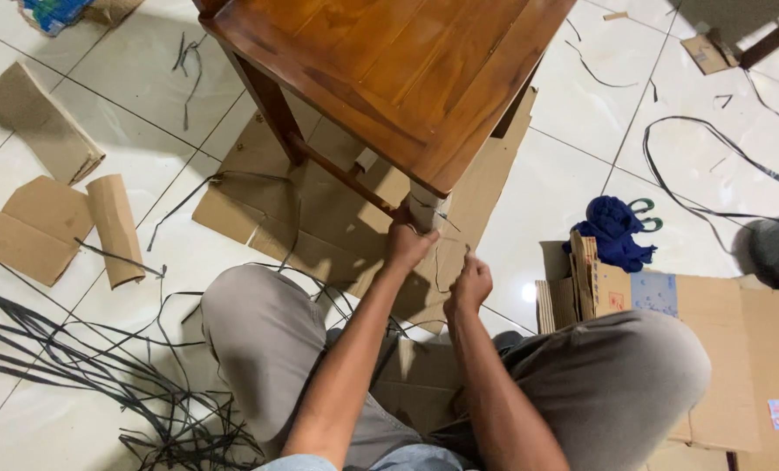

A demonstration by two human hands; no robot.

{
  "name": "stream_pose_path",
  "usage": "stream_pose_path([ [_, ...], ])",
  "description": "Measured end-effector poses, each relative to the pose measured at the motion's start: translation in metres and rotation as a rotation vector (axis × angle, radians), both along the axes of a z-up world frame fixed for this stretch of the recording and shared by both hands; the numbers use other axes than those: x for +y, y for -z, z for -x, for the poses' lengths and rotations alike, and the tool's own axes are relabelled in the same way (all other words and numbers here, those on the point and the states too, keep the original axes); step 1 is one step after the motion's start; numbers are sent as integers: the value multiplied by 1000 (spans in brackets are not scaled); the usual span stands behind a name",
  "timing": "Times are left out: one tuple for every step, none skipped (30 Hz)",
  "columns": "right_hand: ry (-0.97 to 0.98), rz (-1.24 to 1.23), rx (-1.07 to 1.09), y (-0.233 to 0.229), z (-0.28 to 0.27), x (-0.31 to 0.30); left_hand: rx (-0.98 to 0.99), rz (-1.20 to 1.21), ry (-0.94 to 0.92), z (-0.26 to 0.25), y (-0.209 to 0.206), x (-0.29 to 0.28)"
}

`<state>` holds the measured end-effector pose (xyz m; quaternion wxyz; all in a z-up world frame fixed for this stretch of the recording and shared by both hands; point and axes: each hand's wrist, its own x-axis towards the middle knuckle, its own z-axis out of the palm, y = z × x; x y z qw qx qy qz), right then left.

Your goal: Wrapping the legs of a wooden chair with black plastic strips for protection or decoration

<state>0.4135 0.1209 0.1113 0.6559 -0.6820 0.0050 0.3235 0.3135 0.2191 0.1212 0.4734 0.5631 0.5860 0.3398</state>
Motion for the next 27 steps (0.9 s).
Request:
stream_pose_path([
  [4,3,2,1,-7,10,2,3,4,1,0,2],
  [-26,0,-59,1,-14,24,52,16,34,4,-2,8],
  [-55,-3,-121,1,-20,39,102,30,63,7,-4,13],
  [-61,0,-118,3,-31,53,105,33,58,14,-15,14],
  [-112,-5,-225,5,-41,68,108,27,157,21,-26,15],
  [-158,-14,-335,6,-54,84,108,16,260,25,-38,19],
  [-157,-15,-335,-18,-51,86,108,15,260,27,-37,24],
  [-269,12,-414,-43,-48,88,106,20,318,30,-35,28],
  [-381,39,-492,-67,-44,90,104,25,376,33,-34,32],
  [-378,40,-490,-67,-38,88,106,25,379,32,-31,34],
  [-435,55,-535,-66,-31,87,215,21,419,31,-28,37],
  [-493,65,-581,-67,-22,88,326,14,456,32,-26,42],
  [-493,61,-579,-74,-16,82,329,11,455,34,-29,42],
  [-465,2,-548,-80,-7,74,351,43,467,37,-31,41],
  [-436,-56,-516,-87,1,66,373,75,479,40,-33,39],
  [-434,-55,-513,-86,1,65,376,76,481,41,-41,35],
  [-448,-68,-526,-84,2,63,253,19,450,42,-49,30],
  [-459,-79,-541,-84,0,62,129,-40,420,40,-57,26],
  [-454,-77,-540,-83,-1,60,130,-39,426,43,-55,26],
  [-485,-95,-574,-83,-4,57,41,-49,386,45,-53,24],
  [-517,-113,-607,-82,-7,54,-48,-59,345,46,-51,23],
  [-520,-113,-612,-85,-7,52,-52,-59,342,45,-49,22],
  [-530,-145,-671,-87,-8,49,-105,-49,320,44,-47,22],
  [-543,-179,-728,-89,-6,47,-154,-38,295,45,-44,20],
  [-548,-180,-729,-88,-7,47,-155,-38,290,39,-36,21],
  [-537,-209,-800,-85,-8,45,-159,-42,269,32,-28,20],
  [-525,-238,-870,-82,-10,44,-161,-47,248,25,-19,18],
])
